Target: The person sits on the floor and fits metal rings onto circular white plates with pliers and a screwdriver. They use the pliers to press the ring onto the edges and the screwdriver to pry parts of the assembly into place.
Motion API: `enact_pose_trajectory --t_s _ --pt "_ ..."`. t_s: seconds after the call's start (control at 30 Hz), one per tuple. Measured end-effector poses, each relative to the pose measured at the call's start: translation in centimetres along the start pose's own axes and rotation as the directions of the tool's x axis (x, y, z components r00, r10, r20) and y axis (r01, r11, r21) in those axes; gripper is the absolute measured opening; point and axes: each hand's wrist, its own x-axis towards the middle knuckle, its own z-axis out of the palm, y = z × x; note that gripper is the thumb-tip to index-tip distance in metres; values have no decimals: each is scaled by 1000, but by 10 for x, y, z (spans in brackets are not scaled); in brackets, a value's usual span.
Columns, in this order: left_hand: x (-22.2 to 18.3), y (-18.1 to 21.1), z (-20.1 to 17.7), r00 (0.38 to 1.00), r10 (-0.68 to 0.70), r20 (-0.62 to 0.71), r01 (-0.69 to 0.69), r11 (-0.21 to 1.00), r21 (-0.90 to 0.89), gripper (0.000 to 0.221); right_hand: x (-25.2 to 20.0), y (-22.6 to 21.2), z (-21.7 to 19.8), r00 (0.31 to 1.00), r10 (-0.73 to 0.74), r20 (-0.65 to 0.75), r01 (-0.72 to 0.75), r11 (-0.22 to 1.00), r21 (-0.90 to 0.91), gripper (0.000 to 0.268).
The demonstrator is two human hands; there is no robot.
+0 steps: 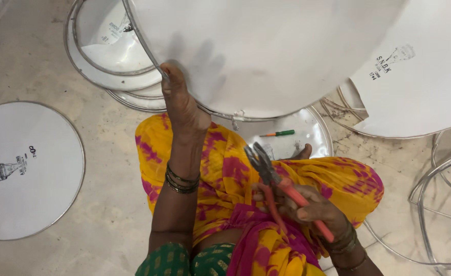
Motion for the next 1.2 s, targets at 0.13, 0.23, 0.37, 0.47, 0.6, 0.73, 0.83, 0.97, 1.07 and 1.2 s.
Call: enact_pose_trajectory --t_s 0.13,0.23,0.37,0.47,0.6,0.73,0.83,0.97,1.07,1.2 --pt "1 3 7 998 -68 -9 67 997 -48 74 15 -4 6 1000 11 -9 -11 1000 2 86" --pt "2 2 12 992 -120 -26 118 990 -80 82 20 -9 9 1000 8 9 -7 999 -47 71" --pt "-1 -2 15 985 -171 34 173 980 -101 83 19 -13 13 1000 1 -27 -4 993 -115 58" --pt "-4 -8 16 980 -192 56 198 972 -128 82 21 -12 14 997 19 -68 -26 994 -108 65" --pt "-8 -11 17 974 -180 134 201 967 -156 76 26 -11 8 1000 -16 4 17 995 -96 40" --pt "-10 -12 20 977 -192 94 203 971 -123 73 26 -6 -2 999 -46 17 48 992 -120 33" --pt "-14 -14 22 975 -211 70 217 971 -100 71 26 0 -8 997 -58 44 62 994 -94 31" --pt "-16 -16 26 978 -205 47 209 974 -83 72 30 -1 -7 995 -52 83 58 995 -76 29" --pt "-16 -17 27 983 -179 50 184 974 -129 71 31 -4 -1 997 -58 51 63 993 -96 35" --pt "-16 -20 28 987 -152 53 159 975 -158 70 31 -5 4 1000 -7 -26 4 990 -142 65"
